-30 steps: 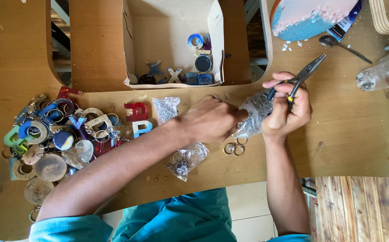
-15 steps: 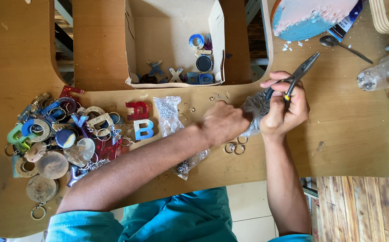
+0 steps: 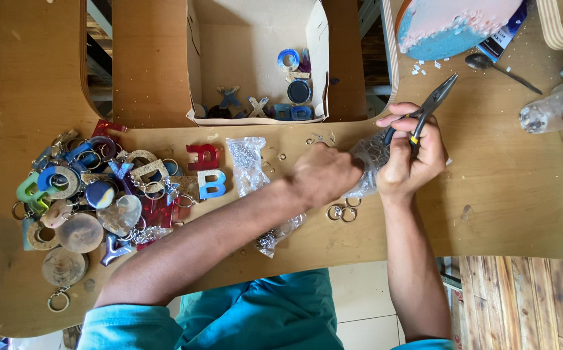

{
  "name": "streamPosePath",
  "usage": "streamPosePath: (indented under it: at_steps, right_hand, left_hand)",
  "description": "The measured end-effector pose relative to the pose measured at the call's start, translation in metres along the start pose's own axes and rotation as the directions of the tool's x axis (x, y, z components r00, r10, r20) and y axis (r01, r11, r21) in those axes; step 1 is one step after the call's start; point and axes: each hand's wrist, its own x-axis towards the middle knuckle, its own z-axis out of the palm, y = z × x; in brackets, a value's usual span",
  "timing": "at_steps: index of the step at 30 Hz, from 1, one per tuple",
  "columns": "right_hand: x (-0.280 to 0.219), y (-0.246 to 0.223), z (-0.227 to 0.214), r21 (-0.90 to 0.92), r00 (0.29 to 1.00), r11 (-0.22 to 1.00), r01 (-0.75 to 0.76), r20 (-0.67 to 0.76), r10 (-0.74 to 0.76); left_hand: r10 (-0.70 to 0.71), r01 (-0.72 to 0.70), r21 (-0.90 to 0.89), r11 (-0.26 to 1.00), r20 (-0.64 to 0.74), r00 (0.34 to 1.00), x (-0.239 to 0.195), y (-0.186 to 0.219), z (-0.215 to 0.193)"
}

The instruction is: The person attaches metal rings and small hardware to various charms, using a pair of pliers to open and close the metal loops.

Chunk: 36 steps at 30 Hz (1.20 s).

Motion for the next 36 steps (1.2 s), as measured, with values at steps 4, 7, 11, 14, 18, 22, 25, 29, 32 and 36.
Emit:
streamPosePath:
  at_steps: [4,7,11,14,18,22,25,29,32,36]
  right_hand:
    - [-0.001,-0.004,0.001,0.008,1.0,1.0,-0.018,0.016,0.018]
    - [-0.003,-0.012,0.003,0.054,0.991,0.992,-0.118,0.069,0.115]
    - [-0.004,-0.03,0.01,0.18,0.914,0.902,-0.393,0.186,0.361]
    - [-0.026,-0.016,0.007,0.265,0.844,0.807,-0.528,0.273,0.462]
    - [-0.025,-0.022,0.008,0.311,0.729,0.683,-0.661,0.48,0.488]
    - [-0.043,-0.005,0.007,0.341,0.682,0.622,-0.705,0.568,0.461]
    - [-0.031,-0.018,0.013,0.336,0.657,0.609,-0.719,0.613,0.438]
    - [-0.025,-0.026,0.016,0.275,0.645,0.64,-0.718,0.61,0.461]
    - [-0.027,-0.024,0.015,0.211,0.65,0.682,-0.7,0.583,0.487]
    - [-0.026,-0.026,0.018,0.247,0.733,0.74,-0.625,0.511,0.449]
  left_hand:
    - [-0.082,0.078,-0.236,0.969,-0.007,0.997,-0.016,-0.015,-0.037]
    - [-0.08,0.0,-0.467,0.884,-0.15,0.985,-0.032,-0.024,-0.058]
    - [-0.09,-0.167,-0.667,0.727,-0.333,0.939,-0.058,-0.031,-0.086]
    - [-0.09,-0.24,-0.682,0.691,-0.41,0.908,-0.075,-0.034,-0.1]
    - [-0.089,-0.289,-0.677,0.677,-0.466,0.881,-0.086,-0.035,-0.104]
    - [-0.103,-0.299,-0.668,0.682,-0.492,0.864,-0.089,-0.036,-0.102]
    - [-0.094,-0.322,-0.665,0.674,-0.51,0.855,-0.091,-0.037,-0.102]
    - [-0.105,-0.313,-0.659,0.684,-0.513,0.852,-0.094,-0.039,-0.104]
    - [-0.113,-0.286,-0.647,0.707,-0.502,0.857,-0.098,-0.042,-0.106]
    - [-0.17,-0.19,-0.642,0.743,-0.455,0.874,-0.106,-0.046,-0.103]
